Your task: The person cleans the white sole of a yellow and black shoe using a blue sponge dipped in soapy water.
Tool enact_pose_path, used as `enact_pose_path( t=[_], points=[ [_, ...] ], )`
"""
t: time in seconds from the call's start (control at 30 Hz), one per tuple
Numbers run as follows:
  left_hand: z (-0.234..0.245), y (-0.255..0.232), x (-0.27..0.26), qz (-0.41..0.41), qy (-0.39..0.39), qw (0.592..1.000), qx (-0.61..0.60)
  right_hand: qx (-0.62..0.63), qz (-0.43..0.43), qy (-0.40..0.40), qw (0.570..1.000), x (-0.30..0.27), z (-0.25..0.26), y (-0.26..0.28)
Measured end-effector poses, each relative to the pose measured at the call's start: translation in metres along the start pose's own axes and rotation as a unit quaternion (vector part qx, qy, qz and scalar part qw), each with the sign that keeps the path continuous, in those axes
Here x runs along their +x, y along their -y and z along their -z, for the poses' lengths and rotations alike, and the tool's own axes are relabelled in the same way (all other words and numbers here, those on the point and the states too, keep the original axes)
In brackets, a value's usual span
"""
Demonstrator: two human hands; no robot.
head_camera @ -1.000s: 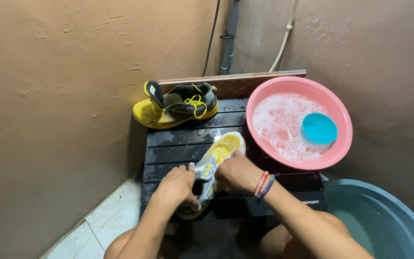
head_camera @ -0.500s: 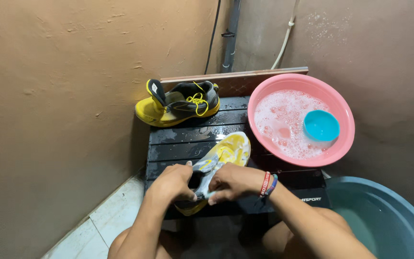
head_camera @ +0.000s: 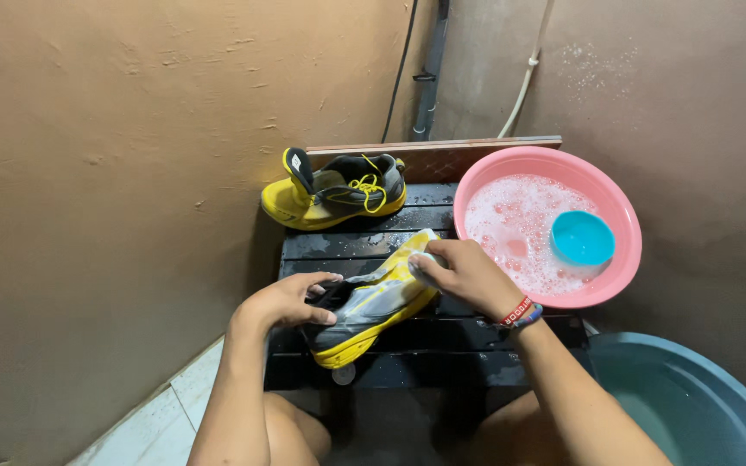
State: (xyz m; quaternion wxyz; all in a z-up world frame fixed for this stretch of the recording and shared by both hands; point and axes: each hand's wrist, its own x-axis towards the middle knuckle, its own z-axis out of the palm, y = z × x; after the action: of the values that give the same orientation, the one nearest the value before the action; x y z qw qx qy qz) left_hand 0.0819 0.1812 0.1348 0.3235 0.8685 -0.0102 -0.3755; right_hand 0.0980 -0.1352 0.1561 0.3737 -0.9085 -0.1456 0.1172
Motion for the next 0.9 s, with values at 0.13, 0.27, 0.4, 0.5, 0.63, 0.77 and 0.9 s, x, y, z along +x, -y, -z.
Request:
enact_pose_path(
  t=[0.13, 0.27, 0.4, 0.5, 0.63, 0.77, 0.9],
  points=[
    [-0.003, 0.028, 0.019, 0.008, -0.010, 1.000, -0.018, -0.015, -0.014, -0.015, 1.000, -0.003, 0.004, 0.011],
    [-0.007, 0.049, 0.040, 0.020, -0.020, 1.000, 0.014, -0.184, 0.048, 0.021, 0.982, -0.001, -0.020, 0.018],
    [-0.015, 0.047, 0.048, 0.017, -0.027, 0.998, 0.054, -0.320, 0.168, 0.015, 0.932, 0.014, -0.088, -0.005],
    [-0.022, 0.045, 0.047, 0.015, -0.032, 0.998, 0.052, -0.266, 0.301, 0.048, 0.914, -0.009, -0.121, 0.022],
    [-0.022, 0.048, 0.048, -0.001, -0.029, 0.999, 0.042, -0.236, 0.282, 0.060, 0.928, 0.002, -0.101, 0.014],
    [-0.015, 0.037, 0.022, 0.004, -0.029, 0.999, 0.030, -0.330, 0.140, -0.052, 0.932, 0.017, -0.078, -0.004],
    [-0.015, 0.049, 0.037, 0.004, -0.036, 0.999, 0.036, -0.328, 0.254, -0.039, 0.909, -0.002, -0.118, 0.021]
  ],
)
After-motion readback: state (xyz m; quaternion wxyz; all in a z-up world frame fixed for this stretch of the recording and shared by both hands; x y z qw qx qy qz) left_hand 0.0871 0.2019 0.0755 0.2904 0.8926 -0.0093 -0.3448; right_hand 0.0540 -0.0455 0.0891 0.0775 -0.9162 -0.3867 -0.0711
